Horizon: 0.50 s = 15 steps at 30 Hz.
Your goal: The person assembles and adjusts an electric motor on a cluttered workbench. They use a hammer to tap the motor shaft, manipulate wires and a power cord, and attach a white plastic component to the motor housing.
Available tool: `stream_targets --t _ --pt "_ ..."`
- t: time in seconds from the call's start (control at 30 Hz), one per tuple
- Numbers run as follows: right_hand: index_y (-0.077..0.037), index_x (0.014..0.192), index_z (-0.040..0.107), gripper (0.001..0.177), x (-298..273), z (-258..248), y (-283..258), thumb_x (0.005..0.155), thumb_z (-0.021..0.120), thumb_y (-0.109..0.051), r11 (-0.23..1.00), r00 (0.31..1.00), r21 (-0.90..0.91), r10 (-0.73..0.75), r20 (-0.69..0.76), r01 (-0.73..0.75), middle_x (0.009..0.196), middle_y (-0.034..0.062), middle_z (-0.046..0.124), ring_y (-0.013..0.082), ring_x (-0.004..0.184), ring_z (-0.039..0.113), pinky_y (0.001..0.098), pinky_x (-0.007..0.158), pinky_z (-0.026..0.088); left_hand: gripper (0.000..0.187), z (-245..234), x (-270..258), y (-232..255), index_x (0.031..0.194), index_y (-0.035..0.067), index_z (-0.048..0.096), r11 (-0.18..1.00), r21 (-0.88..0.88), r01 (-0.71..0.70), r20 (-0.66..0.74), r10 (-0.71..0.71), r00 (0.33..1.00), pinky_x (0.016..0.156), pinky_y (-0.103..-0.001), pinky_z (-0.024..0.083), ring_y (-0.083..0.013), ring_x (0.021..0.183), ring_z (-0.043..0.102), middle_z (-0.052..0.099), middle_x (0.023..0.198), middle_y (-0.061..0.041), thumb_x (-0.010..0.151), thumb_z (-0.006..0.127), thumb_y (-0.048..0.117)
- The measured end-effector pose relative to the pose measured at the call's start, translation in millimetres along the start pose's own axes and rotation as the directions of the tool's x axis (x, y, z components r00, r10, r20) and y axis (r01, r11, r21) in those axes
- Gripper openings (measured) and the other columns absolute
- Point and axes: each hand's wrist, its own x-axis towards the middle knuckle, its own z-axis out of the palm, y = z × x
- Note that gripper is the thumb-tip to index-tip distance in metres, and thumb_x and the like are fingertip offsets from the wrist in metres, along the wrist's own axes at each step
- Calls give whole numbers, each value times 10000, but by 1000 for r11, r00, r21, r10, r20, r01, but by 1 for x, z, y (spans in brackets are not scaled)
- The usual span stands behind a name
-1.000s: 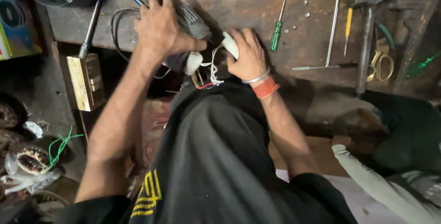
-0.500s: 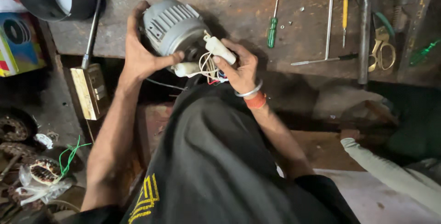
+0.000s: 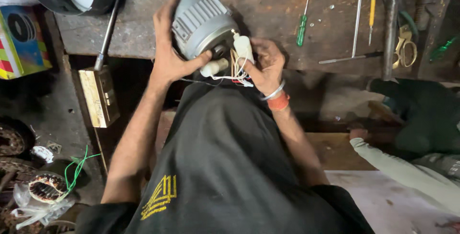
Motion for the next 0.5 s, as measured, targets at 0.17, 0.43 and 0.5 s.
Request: stream_targets --t 0.17,0.43,0.5 --pt "89 1398 574 527 -5 16 -21 927 805 41 966 1000 -258 -18 -17 13 1303 170 691 204 1213 666 352 1045 555 943 -4 15 17 1562 61 463 979 165 -116 0 118 993 1222 -521 426 -430 1462 442 362 1557 -279 792 860 433" --pt "66 1320 575 467 -4 18 -30 921 806 -10 965 997 -263 -10 -78 -11 1161 125 733 165 1058 735 315 921 617 911 -20 27 24 1370 20 496 957 289 15 103 -46 994 1102 -548 472 -426 1367 521 473 1484 -250 774 842 614" --pt "66 1332 582 463 0 16 -26 931 803 -3 975 998 -224 -6 -58 -8 1144 127 733 167 1043 726 320 914 618 916 -19 30 25 1390 8 479 913 388 -131 134 84 987 1169 -577 395 -419 1393 473 470 1497 -247 795 844 602"
